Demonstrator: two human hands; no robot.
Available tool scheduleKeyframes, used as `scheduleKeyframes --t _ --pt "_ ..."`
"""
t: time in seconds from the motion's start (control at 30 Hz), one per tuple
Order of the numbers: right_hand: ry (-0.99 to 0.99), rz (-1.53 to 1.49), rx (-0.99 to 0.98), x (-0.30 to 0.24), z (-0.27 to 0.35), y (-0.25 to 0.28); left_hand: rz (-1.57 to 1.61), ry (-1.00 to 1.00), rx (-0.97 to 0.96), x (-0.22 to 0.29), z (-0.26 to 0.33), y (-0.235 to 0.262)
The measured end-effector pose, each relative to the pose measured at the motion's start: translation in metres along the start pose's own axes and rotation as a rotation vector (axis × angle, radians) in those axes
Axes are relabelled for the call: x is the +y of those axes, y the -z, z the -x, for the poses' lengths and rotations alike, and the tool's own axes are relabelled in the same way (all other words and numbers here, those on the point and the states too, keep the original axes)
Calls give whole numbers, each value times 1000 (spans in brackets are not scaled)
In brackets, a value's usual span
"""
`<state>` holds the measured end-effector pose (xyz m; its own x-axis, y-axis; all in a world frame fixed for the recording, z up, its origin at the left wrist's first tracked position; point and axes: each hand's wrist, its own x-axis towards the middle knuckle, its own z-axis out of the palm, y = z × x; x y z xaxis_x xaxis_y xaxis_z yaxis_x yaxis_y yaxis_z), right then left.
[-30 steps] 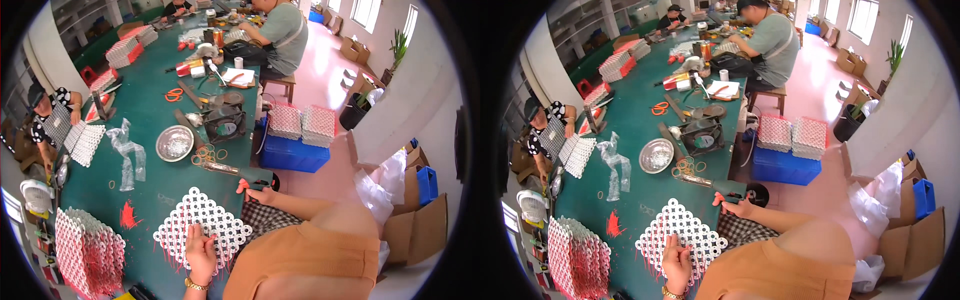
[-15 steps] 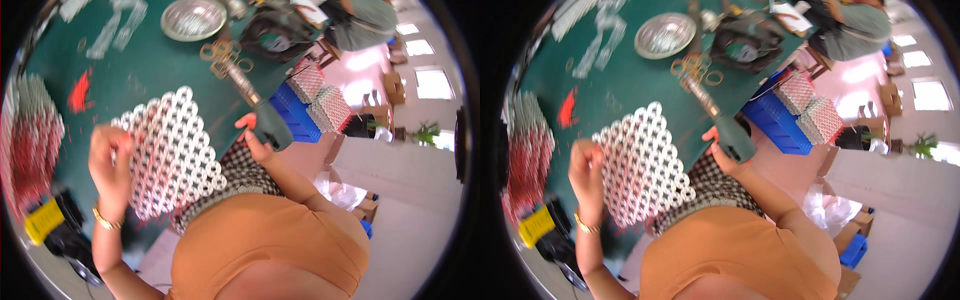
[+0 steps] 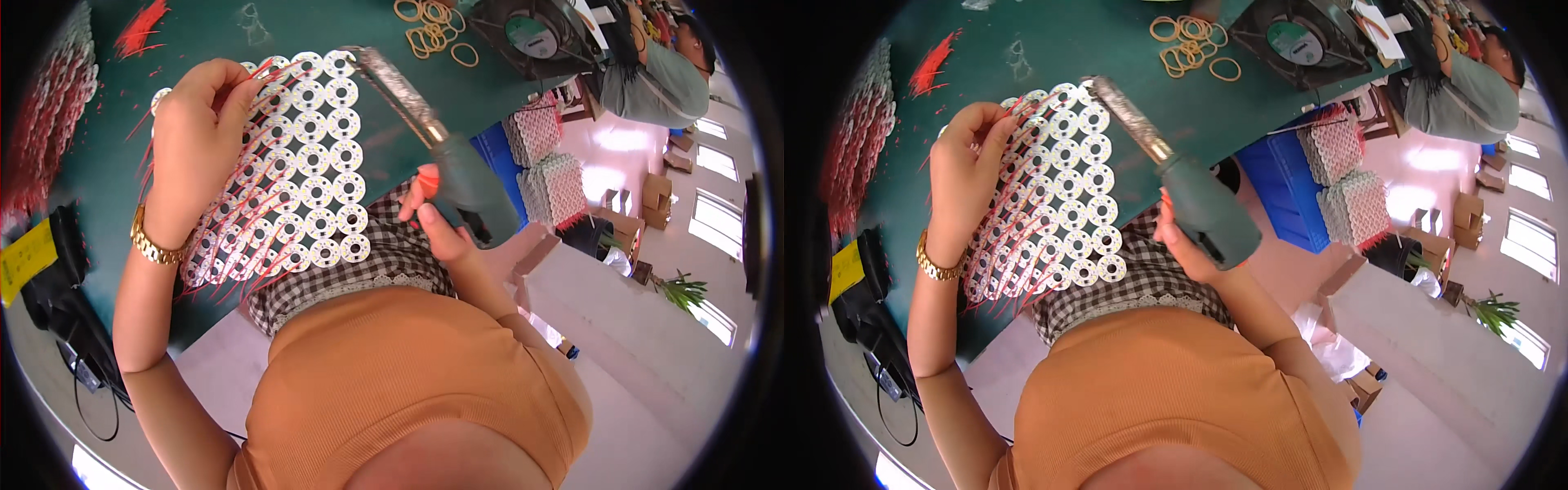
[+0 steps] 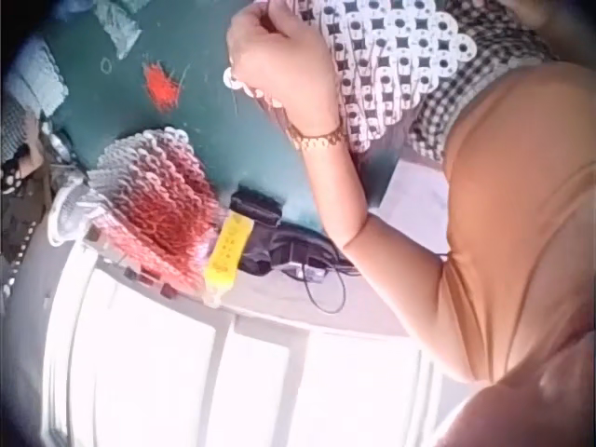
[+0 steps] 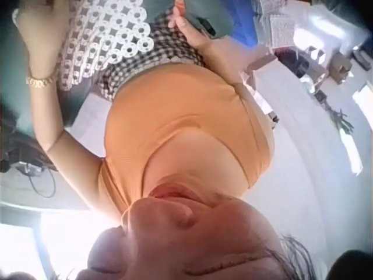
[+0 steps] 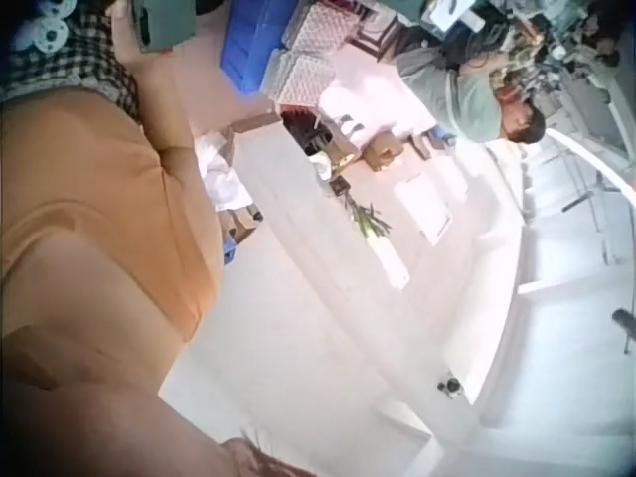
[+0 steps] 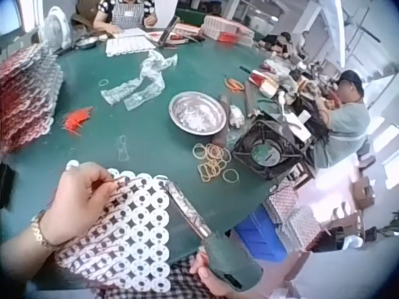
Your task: The person inserts wires into a sheet of circular circuit boards and solders them using a soldering iron.
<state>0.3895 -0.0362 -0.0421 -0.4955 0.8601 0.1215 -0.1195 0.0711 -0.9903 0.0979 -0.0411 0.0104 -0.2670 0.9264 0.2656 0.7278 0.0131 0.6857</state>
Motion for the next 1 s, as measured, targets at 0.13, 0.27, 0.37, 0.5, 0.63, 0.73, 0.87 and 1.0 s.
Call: scheduleKeyframes --t 0.13,0.27,0.37,0.5,0.63,0.73,0.87,1.0 --pt "-27 160 -130 2 3 5 -66 -93 -3 9 -1 -10" --pt "-89 9 -65 11 18 7 -20 -24 -15 0 6 -27" --pt "-19 57 -104 18 22 16 -49 -84 37 0 5 -31" --pt "-10 140 -93 8 19 4 -35 -47 47 1 7 -31" --pt "65 407 -331 0 -3 12 -50 -65 36 -2 7 -29" --pt "40 370 -222 -2 -1 4 -57 -92 32 -2 5 -30" --pt "36 439 -226 -4 -1 1 -50 -92 35 -3 5 -29" --pt "38 513 -222 -4 0 0 -59 -81 22 -1 6 -28"
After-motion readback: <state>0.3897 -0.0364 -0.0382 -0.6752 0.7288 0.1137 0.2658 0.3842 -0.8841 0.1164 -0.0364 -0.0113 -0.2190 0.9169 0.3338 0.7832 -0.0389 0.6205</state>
